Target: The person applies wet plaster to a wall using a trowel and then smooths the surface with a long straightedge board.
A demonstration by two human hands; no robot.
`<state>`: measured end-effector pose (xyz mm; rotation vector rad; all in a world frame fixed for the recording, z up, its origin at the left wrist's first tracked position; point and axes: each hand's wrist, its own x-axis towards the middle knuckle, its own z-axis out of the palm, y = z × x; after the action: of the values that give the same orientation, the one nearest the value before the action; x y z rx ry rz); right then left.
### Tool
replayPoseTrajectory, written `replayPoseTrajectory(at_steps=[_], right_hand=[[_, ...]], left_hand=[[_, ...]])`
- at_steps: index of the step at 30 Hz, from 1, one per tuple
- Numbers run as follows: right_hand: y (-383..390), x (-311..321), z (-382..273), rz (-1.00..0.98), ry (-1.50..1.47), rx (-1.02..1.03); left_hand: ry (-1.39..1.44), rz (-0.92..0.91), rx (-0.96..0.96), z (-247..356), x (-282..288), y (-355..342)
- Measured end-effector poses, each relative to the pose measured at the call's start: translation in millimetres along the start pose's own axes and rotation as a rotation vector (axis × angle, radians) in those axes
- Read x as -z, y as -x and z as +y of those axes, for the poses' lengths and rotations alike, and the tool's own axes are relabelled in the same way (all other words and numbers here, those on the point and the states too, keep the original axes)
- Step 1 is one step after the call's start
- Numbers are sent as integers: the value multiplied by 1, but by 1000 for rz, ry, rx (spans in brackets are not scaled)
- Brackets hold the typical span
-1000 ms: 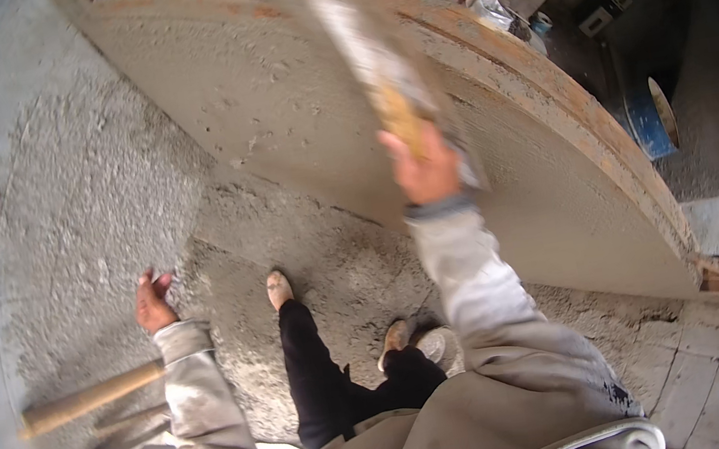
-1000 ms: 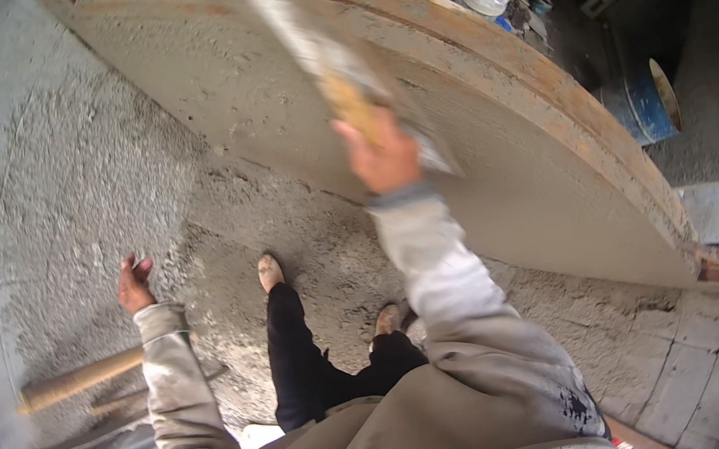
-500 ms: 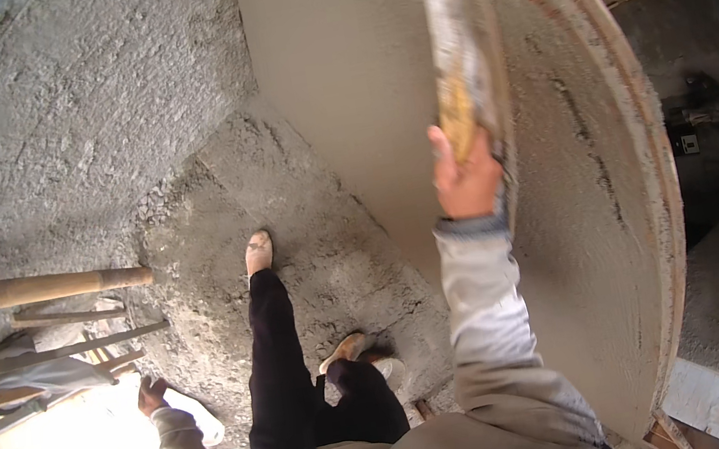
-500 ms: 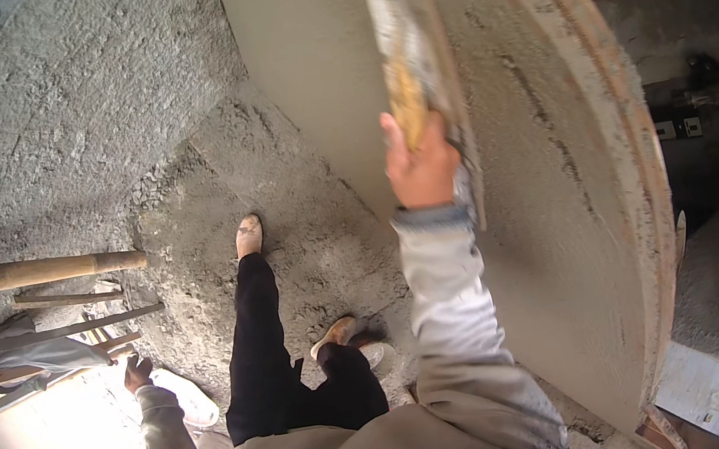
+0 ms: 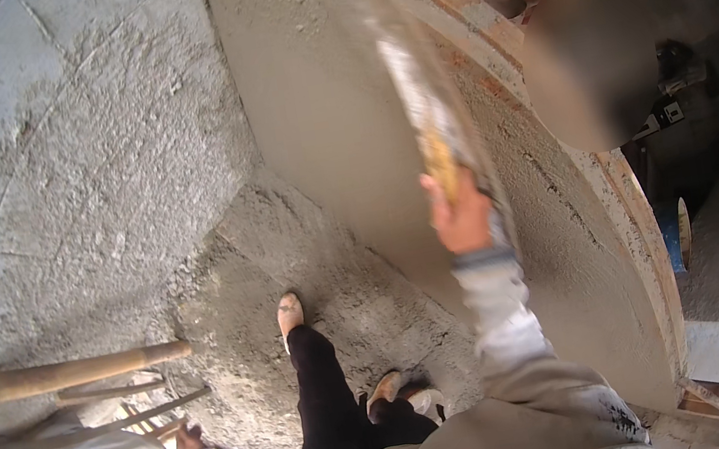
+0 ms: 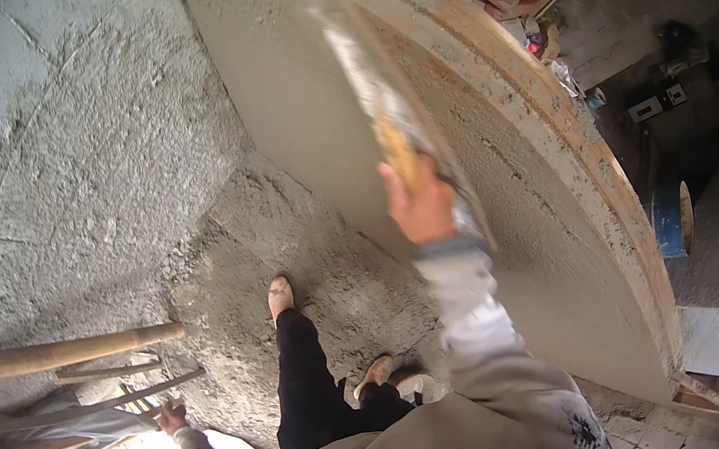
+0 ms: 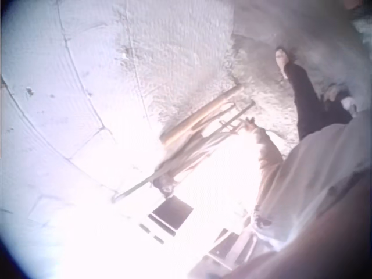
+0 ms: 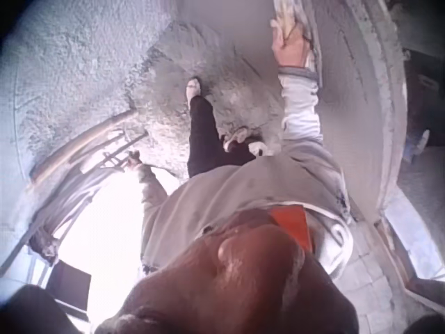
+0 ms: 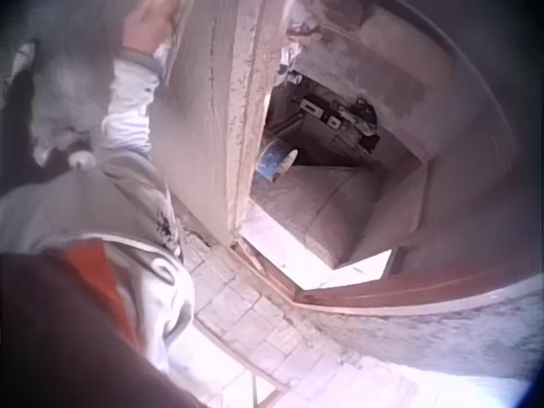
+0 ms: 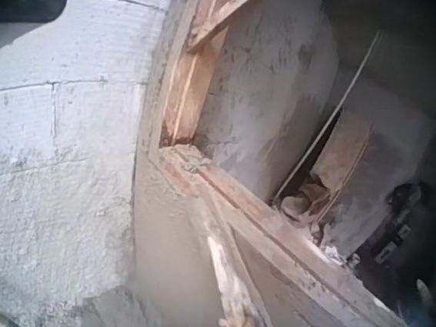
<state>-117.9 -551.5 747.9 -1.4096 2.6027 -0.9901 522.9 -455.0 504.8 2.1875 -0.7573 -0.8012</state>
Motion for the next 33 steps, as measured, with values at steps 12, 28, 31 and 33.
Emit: replayPoseTrajectory(at_steps=[12,28,31,33], right_hand=[[-79,-65,-59,-55,176,9],[-74,-106,-44,-171,251,-204],[-103,-90,-98,-10,-36,-175],[-158,-83,-166,130,-362,-197]], left_hand=[[42,-163,51,135,-74,-54],[127,-837,-394,294,-210,3],[216,-983,-576,396,-244,54],[335,-998,-511,433,-246,73]])
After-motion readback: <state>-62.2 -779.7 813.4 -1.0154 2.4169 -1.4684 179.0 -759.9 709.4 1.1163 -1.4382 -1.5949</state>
